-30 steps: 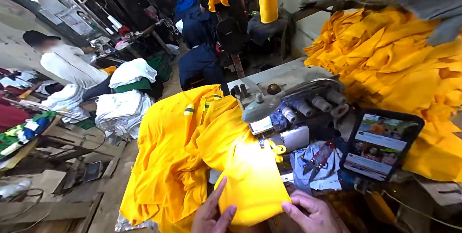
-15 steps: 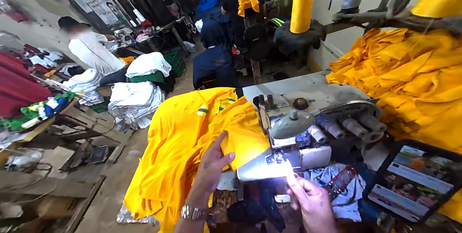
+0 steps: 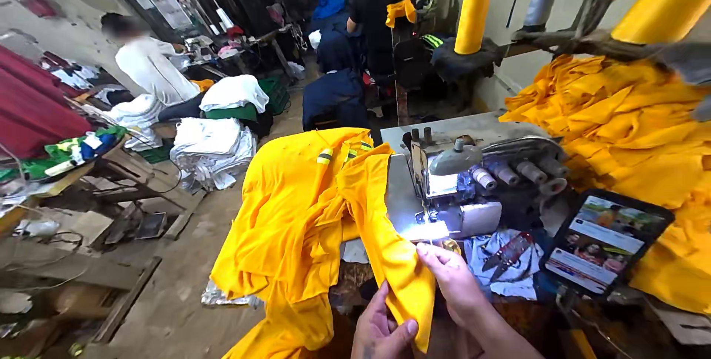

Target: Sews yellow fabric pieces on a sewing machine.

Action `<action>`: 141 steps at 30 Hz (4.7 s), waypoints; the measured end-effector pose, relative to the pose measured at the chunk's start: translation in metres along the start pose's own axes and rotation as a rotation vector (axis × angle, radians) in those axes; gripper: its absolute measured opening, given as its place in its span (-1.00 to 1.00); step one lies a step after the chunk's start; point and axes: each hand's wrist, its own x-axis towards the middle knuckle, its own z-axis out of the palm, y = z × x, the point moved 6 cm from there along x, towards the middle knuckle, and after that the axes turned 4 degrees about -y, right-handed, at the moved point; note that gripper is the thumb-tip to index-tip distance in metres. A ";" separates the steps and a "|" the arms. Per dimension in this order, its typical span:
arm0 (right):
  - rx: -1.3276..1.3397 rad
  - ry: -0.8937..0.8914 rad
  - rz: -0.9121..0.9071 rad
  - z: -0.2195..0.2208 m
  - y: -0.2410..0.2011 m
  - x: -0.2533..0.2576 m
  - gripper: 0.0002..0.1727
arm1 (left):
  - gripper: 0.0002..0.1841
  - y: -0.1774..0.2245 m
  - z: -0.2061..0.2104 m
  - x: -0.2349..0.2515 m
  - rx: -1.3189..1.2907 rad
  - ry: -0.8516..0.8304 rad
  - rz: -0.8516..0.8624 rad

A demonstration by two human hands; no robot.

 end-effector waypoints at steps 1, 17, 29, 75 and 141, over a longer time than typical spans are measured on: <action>0.007 0.019 -0.021 -0.003 0.003 -0.001 -0.65 | -0.24 0.006 -0.005 0.001 0.209 -0.003 -0.023; 0.095 0.071 -0.204 -0.059 0.015 -0.017 -0.78 | -0.06 0.074 0.036 0.136 1.620 -0.192 0.327; 0.000 0.066 -0.143 -0.060 0.007 -0.027 -0.81 | -0.38 0.057 -0.011 0.082 0.636 0.342 0.198; -0.006 0.249 -0.061 -0.028 0.017 -0.052 -0.76 | -0.27 0.004 -0.056 0.062 -0.037 0.214 0.075; -0.452 -0.103 -0.302 -0.052 0.020 0.002 -0.68 | -0.80 0.090 -0.038 0.025 0.589 -0.139 0.439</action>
